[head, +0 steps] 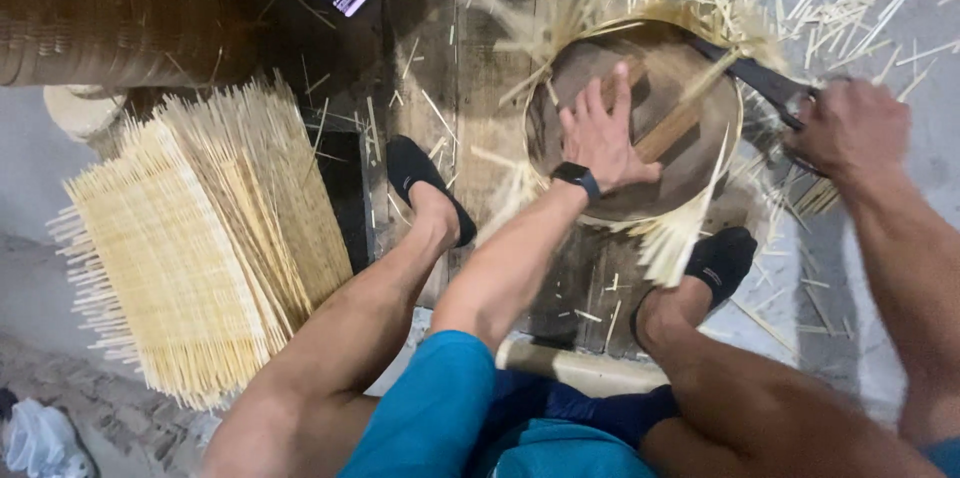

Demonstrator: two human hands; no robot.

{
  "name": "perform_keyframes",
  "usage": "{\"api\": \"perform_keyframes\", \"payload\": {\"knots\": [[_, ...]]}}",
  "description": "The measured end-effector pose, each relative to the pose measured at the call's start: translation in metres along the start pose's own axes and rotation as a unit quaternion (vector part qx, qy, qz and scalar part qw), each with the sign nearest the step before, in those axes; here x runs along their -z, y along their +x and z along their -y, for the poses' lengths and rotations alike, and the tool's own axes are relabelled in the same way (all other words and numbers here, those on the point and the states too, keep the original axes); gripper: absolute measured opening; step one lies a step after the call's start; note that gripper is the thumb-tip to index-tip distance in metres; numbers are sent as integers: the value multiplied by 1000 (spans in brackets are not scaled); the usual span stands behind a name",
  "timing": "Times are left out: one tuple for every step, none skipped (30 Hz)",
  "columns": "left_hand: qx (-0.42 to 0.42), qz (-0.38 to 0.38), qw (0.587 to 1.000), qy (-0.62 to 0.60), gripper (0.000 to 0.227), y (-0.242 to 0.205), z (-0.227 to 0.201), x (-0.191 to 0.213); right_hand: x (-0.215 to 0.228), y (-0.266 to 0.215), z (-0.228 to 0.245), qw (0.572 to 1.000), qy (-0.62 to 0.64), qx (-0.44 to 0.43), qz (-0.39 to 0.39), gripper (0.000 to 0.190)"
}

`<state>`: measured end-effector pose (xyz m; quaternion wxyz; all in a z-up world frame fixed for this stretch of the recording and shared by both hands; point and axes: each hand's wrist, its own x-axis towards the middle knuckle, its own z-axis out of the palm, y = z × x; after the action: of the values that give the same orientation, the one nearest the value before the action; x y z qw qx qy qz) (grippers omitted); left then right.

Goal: Weaving and trimming bamboo strips to assemble a circular tray using a wooden mold and scissors.

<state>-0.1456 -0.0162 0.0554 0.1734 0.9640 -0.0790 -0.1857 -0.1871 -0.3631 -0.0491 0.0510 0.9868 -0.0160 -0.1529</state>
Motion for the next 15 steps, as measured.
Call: {"api": "perform_keyframes", "payload": {"knots": [[-39, 13, 999, 12, 164, -1, 6, -3, -18, -13, -18, 996, -37, 59, -62, 38], [-37, 15, 999, 11, 164, -2, 7, -1, -20, -21, -20, 996, -36, 60, -60, 38], [-79, 14, 996, 29, 162, -4, 8, 0, -21, -29, -21, 996, -57, 39, -63, 37], [-121, 12, 991, 46, 160, -4, 8, 2, -21, -35, -24, 994, -79, 18, -69, 36], [-120, 12, 992, 45, 160, -4, 6, 2, -7, -34, -12, 994, -79, 19, -69, 36], [-118, 10, 992, 50, 161, -4, 5, 2, 7, -33, 0, 995, -93, 4, -45, 51], [-116, 8, 992, 55, 161, -4, 2, 3, 21, -32, 11, 994, -106, -11, -20, 69], [-115, 10, 992, 56, 161, -3, 3, 2, 52, -24, 29, 994, -105, -10, -19, 69], [-116, 8, 992, 56, 162, -3, 4, 1, 82, -16, 46, 995, -83, -18, 48, 69], [-118, 7, 991, 56, 162, -2, 4, 0, 112, -7, 62, 991, -61, -27, 115, 69], [-117, 8, 991, 56, 162, -2, 5, 0, 88, -2, 56, 991, -61, -27, 116, 69], [-125, 5, 991, 44, 163, -2, 6, 0, 65, 3, 49, 996, -64, -15, 68, 59], [-132, 2, 991, 33, 164, -3, 8, 0, 42, 8, 43, 997, -68, -4, 19, 50], [-133, -1, 991, 33, 164, -3, 9, 6, 32, 4, 30, 997, -69, -4, 16, 50], [-149, 9, 988, 27, 163, -2, 10, 11, 22, 1, 18, 999, -34, -6, 33, 46]]}}
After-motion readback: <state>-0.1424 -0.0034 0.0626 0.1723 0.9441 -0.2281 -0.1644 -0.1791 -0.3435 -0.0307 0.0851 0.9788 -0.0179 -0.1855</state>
